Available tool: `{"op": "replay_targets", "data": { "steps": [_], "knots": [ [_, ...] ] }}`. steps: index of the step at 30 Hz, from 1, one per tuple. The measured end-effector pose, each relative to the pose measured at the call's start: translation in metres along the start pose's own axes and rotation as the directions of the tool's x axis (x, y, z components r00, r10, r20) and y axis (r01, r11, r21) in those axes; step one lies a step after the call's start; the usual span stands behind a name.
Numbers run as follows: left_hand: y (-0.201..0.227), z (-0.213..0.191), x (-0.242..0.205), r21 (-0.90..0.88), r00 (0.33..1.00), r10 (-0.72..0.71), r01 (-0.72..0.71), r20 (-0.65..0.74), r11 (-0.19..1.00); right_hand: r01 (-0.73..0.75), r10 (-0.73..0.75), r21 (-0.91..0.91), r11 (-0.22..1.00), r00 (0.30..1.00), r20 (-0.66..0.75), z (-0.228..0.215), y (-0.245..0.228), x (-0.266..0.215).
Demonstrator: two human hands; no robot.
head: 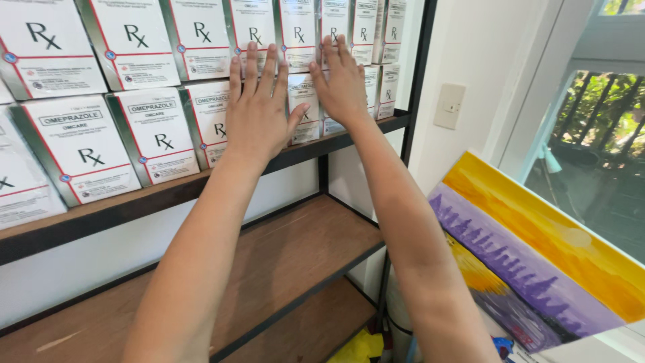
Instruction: The person repeatedly picks stacks of white medicine boxes from a cardboard carton on the floor and places them onto a wooden shelf. They arrange the boxes in neat rows, filling the available shelf space.
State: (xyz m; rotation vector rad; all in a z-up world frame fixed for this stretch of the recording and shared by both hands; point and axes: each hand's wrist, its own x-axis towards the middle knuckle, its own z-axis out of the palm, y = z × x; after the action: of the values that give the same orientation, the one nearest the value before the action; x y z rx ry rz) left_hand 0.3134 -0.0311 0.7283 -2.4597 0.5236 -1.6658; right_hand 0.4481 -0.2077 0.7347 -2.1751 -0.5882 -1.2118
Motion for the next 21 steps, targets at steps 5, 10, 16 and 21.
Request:
{"op": "replay_targets", "data": {
  "steps": [5,10,16,21],
  "knots": [
    [0.001,-0.003,0.005,-0.009,0.998,-0.056,0.056,-0.027,0.998,-0.089,0.101,0.108,0.99,0.989,-0.112,0.017,0.005,0.012],
    [-0.004,0.01,0.005,-0.001,0.99,-0.139,0.139,0.025,0.99,-0.131,0.131,0.006,0.991,0.991,-0.027,0.028,0.008,0.018],
    [-0.002,0.002,0.008,-0.064,0.987,-0.143,0.138,-0.069,0.988,-0.082,0.089,-0.08,0.993,0.992,0.094,-0.002,-0.03,-0.011],
    [-0.022,-0.042,-0.004,0.068,0.992,-0.118,0.121,-0.054,0.99,0.045,-0.046,0.015,0.999,0.997,0.067,-0.016,-0.1,-0.026]
  ]
}}
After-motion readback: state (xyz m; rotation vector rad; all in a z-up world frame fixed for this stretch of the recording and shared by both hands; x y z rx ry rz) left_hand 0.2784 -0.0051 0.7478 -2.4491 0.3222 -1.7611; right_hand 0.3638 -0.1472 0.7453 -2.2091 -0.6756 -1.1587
